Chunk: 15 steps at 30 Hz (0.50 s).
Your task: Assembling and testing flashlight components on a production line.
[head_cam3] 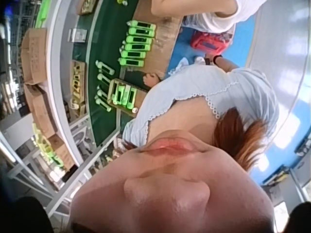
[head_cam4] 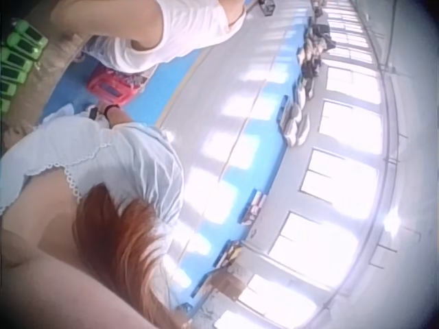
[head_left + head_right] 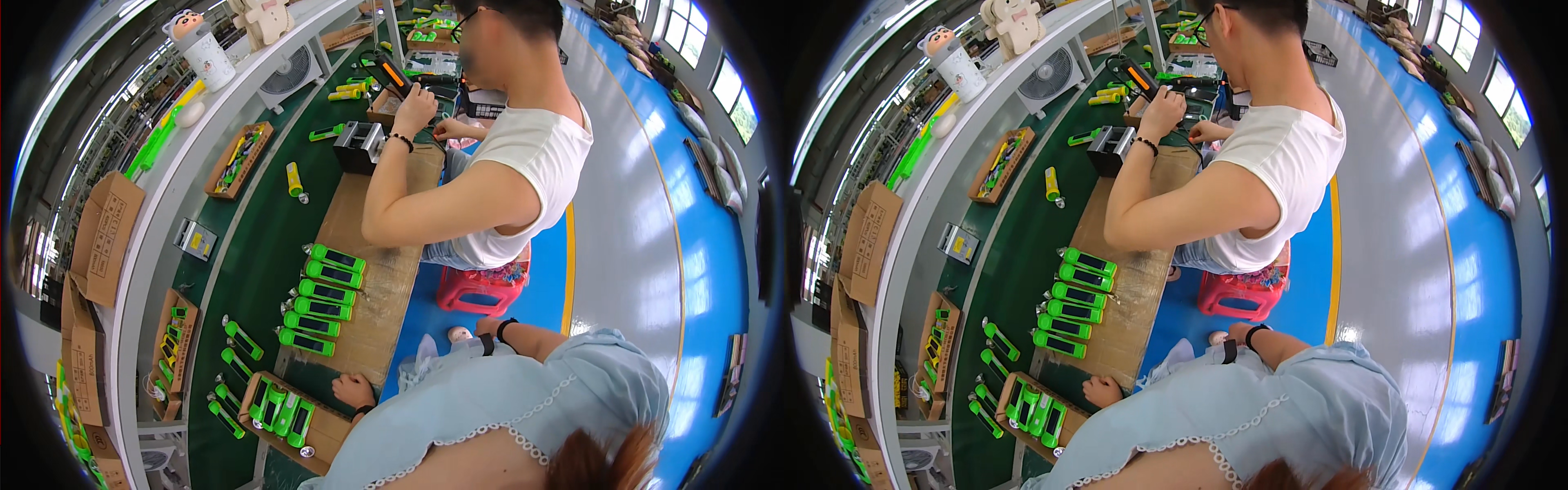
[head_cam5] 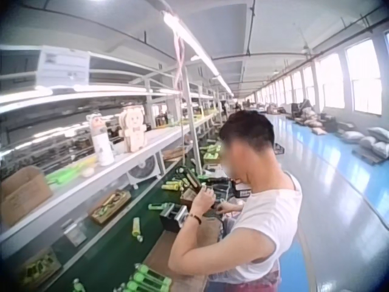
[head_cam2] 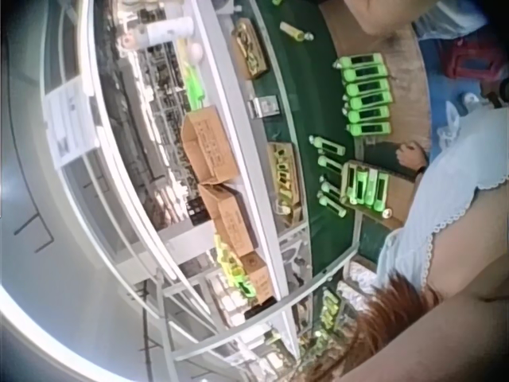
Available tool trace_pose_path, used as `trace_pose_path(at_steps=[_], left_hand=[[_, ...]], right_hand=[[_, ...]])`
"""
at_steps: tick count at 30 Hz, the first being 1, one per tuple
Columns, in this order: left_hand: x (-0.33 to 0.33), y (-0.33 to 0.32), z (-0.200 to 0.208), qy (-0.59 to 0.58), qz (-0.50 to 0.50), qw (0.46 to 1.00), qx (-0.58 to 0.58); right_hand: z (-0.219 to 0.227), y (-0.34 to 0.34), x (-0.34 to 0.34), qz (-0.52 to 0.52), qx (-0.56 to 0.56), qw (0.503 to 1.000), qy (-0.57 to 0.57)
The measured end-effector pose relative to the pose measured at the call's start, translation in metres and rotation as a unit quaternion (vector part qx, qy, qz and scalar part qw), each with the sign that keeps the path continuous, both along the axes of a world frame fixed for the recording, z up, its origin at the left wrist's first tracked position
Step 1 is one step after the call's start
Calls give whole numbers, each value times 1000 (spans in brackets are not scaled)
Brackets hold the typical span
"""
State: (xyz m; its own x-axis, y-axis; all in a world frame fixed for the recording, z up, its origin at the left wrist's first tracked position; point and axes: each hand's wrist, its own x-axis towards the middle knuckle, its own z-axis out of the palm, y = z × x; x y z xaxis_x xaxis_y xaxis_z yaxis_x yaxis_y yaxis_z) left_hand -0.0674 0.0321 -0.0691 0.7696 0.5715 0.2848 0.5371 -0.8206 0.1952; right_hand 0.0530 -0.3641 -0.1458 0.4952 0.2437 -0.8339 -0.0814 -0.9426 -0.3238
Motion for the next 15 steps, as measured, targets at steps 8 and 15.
trace_pose_path(at_steps=[8, 15], left_hand=[[0, -1, 1, 6, 1, 1000, 3], [-1, 1, -2, -2, -6, 1000, 11]], right_hand=[[8, 3, 3, -3, -12, 1000, 20], [2, 1, -2, 30, 14, 998, -55]])
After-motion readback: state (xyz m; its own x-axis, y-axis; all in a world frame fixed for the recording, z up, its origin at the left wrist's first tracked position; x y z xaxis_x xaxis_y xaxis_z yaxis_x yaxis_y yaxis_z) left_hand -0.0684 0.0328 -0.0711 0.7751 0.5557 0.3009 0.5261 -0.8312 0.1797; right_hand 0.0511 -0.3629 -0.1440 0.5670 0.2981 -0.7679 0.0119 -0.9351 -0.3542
